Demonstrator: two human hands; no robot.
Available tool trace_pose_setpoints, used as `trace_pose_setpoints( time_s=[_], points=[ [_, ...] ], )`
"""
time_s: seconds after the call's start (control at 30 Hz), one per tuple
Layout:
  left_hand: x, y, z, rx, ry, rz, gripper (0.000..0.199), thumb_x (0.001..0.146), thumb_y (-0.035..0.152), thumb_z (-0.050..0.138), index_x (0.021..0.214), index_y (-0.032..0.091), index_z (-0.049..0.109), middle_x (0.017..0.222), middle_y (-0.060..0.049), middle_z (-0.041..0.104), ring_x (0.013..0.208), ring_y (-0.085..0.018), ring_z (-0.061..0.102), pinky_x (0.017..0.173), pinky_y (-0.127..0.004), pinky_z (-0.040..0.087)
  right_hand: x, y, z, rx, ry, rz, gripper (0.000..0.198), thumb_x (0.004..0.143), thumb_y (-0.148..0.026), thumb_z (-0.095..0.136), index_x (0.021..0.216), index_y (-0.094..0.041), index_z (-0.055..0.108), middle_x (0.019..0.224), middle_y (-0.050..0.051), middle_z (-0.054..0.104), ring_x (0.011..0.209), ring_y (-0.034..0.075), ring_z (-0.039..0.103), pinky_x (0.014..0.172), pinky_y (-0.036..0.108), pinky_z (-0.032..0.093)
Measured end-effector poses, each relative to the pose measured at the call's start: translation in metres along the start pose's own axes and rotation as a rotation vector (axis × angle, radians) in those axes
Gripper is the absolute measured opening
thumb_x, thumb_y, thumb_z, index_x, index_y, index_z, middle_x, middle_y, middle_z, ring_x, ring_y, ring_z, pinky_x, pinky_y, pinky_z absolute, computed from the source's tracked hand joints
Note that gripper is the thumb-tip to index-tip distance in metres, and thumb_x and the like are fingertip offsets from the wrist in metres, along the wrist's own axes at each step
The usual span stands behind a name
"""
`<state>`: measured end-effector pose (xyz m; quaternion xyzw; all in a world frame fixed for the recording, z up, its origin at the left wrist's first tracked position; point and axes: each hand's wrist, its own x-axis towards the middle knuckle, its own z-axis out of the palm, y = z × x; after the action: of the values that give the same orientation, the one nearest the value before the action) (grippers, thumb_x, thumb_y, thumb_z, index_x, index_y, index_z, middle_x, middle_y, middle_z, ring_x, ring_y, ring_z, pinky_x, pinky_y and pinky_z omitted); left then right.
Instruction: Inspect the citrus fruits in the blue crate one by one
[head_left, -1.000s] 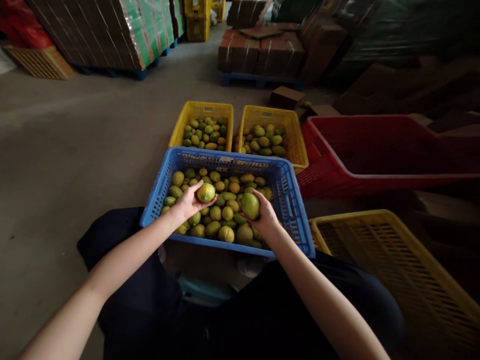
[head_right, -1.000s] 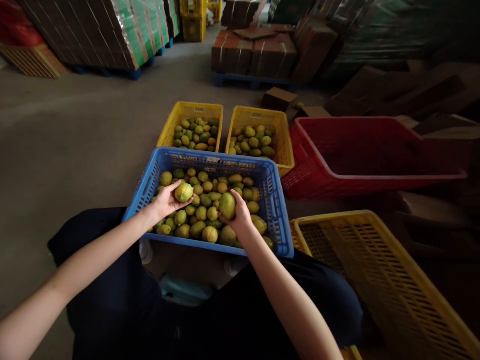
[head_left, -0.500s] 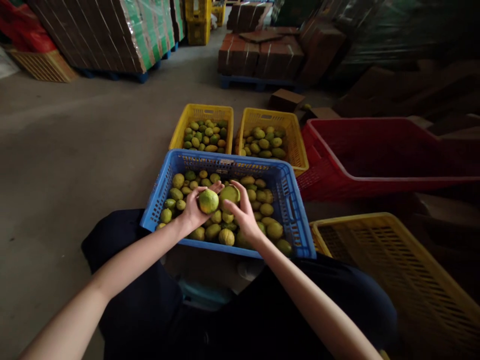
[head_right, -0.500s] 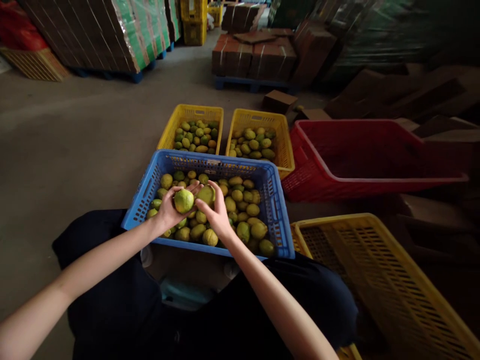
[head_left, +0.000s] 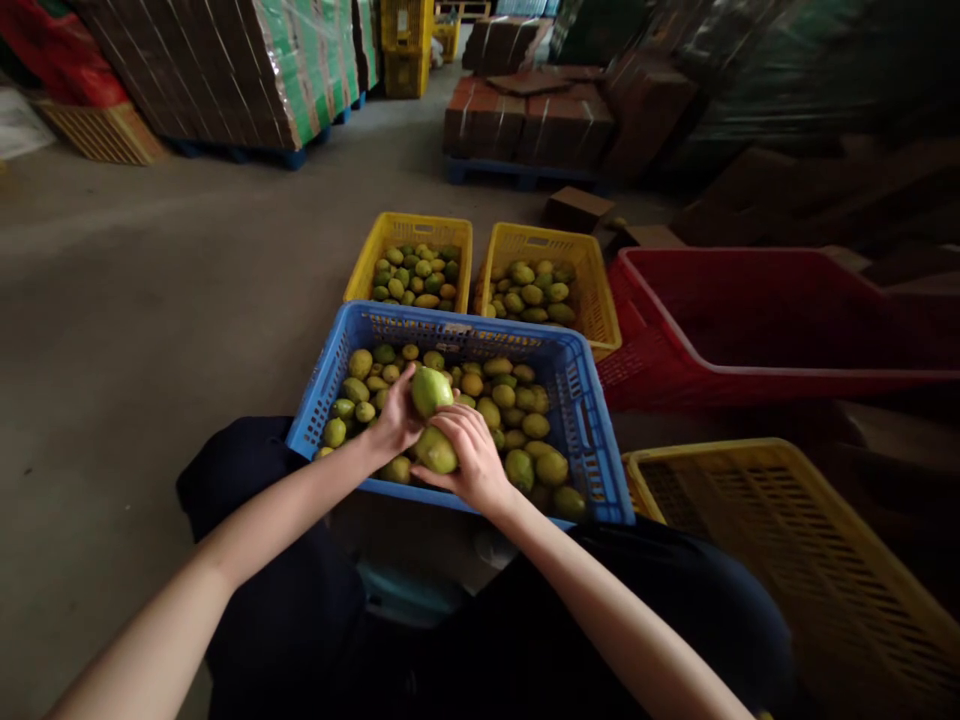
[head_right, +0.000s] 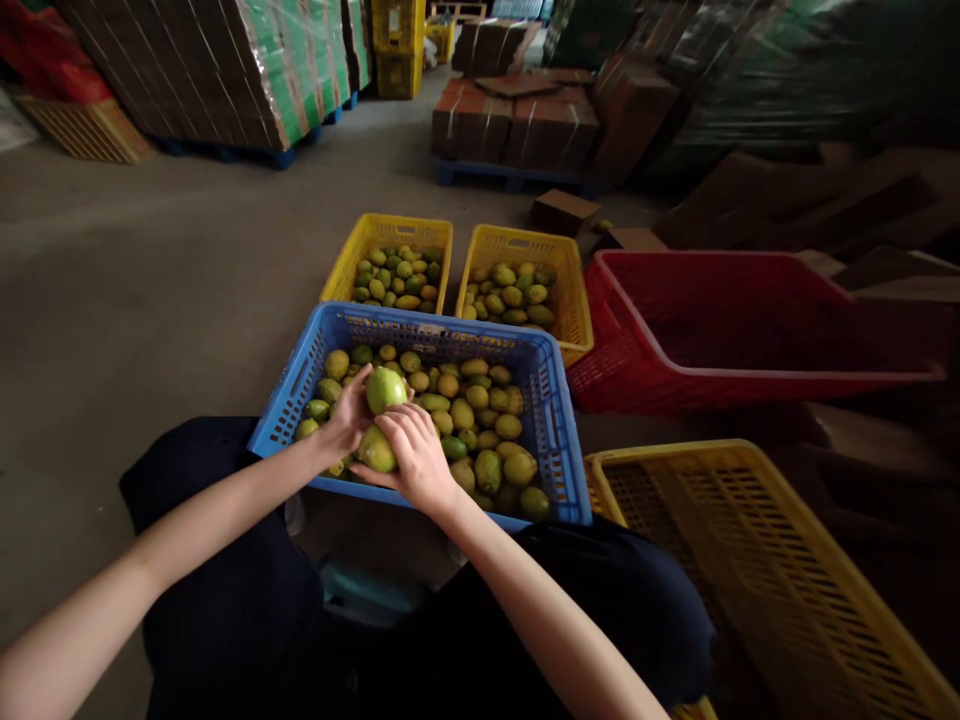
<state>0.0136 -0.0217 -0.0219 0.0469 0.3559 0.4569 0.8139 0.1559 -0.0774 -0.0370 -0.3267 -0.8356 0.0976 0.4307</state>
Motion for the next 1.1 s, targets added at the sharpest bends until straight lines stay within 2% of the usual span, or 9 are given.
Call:
trace_pose_setpoints(
  time_s=[0.1, 0.23, 0.4, 0.6, 0.73, 0.83, 0.93, 1.0, 1.1],
  points=[
    [0.001, 0.016, 0.0, 0.041, -0.046, 0.179, 0.035, 0.09, 0.047, 0.053, 0.076, 0.016, 0.063, 0.071, -0.002, 0.067, 0.069, -0.018, 0.069, 0.069, -0.031, 0.057, 0.004, 0.005, -0.017, 0.011, 0.124, 0.204, 0.047, 0.081, -0.047, 0.073, 0.119, -0.024, 0.055, 0.104, 0.01, 0.069, 0.094, 0.028, 0.068, 0.082, 0.043, 0.057],
    [-0.012, 0.019, -0.002, 0.386, -0.121, 0.572, 0.037, 0.087, 0.05, 0.055, 0.072, 0.017, 0.063, 0.072, -0.002, 0.066, 0.067, -0.016, 0.066, 0.065, -0.028, 0.054, 0.006, 0.014, -0.026, 0.043, 0.276, 0.441, 0.049, 0.077, -0.054, 0.075, 0.111, -0.025, 0.055, 0.101, 0.006, 0.068, 0.087, 0.025, 0.067, 0.077, 0.04, 0.056],
    [-0.029, -0.003, -0.005, 0.786, -0.262, 1.062, 0.027, 0.093, 0.043, 0.05, 0.086, 0.02, 0.063, 0.083, -0.003, 0.068, 0.079, -0.018, 0.064, 0.08, -0.032, 0.05, -0.001, 0.011, -0.012, 0.204, 0.219, 0.355, 0.062, 0.068, -0.055, 0.083, 0.114, -0.026, 0.052, 0.101, 0.006, 0.068, 0.089, 0.027, 0.067, 0.08, 0.041, 0.056],
    [-0.036, -0.006, -0.01, 0.929, -0.457, 1.166, 0.029, 0.097, 0.04, 0.043, 0.091, 0.019, 0.062, 0.086, -0.006, 0.068, 0.082, -0.019, 0.064, 0.08, -0.034, 0.048, -0.012, 0.009, -0.006, 0.213, 0.246, 0.227, 0.065, 0.067, -0.049, 0.086, 0.118, -0.028, 0.052, 0.105, 0.007, 0.068, 0.094, 0.028, 0.068, 0.083, 0.043, 0.056],
    [-0.038, -0.005, -0.007, 0.944, -0.374, 1.077, 0.034, 0.095, 0.044, 0.045, 0.085, 0.02, 0.066, 0.084, -0.006, 0.07, 0.082, -0.021, 0.064, 0.081, -0.035, 0.049, -0.012, 0.01, -0.01, 0.254, 0.244, 0.217, 0.061, 0.067, -0.045, 0.087, 0.116, -0.029, 0.055, 0.105, 0.007, 0.068, 0.095, 0.027, 0.068, 0.084, 0.043, 0.056],
    [-0.03, -0.007, -0.001, 0.806, -0.167, 0.856, 0.032, 0.092, 0.038, 0.047, 0.076, 0.02, 0.067, 0.082, -0.005, 0.071, 0.085, -0.02, 0.065, 0.086, -0.032, 0.05, -0.006, 0.007, -0.009, 0.322, 0.227, 0.371, 0.058, 0.064, -0.044, 0.088, 0.111, -0.027, 0.058, 0.105, 0.006, 0.069, 0.098, 0.028, 0.066, 0.089, 0.044, 0.053],
    [-0.016, -0.006, 0.003, 0.476, 0.116, 0.354, 0.032, 0.093, 0.031, 0.041, 0.075, 0.019, 0.064, 0.076, -0.005, 0.069, 0.083, -0.019, 0.067, 0.08, -0.029, 0.054, 0.002, 0.008, -0.001, 0.52, 0.231, 0.688, 0.052, 0.063, -0.042, 0.088, 0.104, -0.026, 0.062, 0.097, 0.002, 0.068, 0.091, 0.025, 0.065, 0.084, 0.039, 0.054],
    [-0.008, -0.006, 0.003, 0.286, 0.272, 0.037, 0.032, 0.095, 0.033, 0.038, 0.08, 0.019, 0.062, 0.072, -0.005, 0.068, 0.08, -0.019, 0.068, 0.073, -0.028, 0.056, 0.006, 0.013, 0.004, 0.807, 0.295, 0.957, 0.037, 0.07, -0.041, 0.081, 0.098, -0.027, 0.061, 0.088, -0.001, 0.067, 0.08, 0.02, 0.064, 0.07, 0.032, 0.055],
    [-0.002, -0.007, -0.003, 0.173, 0.36, -0.128, 0.023, 0.094, 0.038, 0.046, 0.089, 0.02, 0.06, 0.077, -0.004, 0.069, 0.077, -0.018, 0.067, 0.067, -0.027, 0.058, 0.009, 0.024, 0.007, 1.276, 0.374, 1.3, 0.015, 0.081, -0.035, 0.068, 0.086, -0.025, 0.058, 0.077, -0.002, 0.067, 0.066, 0.017, 0.063, 0.053, 0.027, 0.054]
  ],
)
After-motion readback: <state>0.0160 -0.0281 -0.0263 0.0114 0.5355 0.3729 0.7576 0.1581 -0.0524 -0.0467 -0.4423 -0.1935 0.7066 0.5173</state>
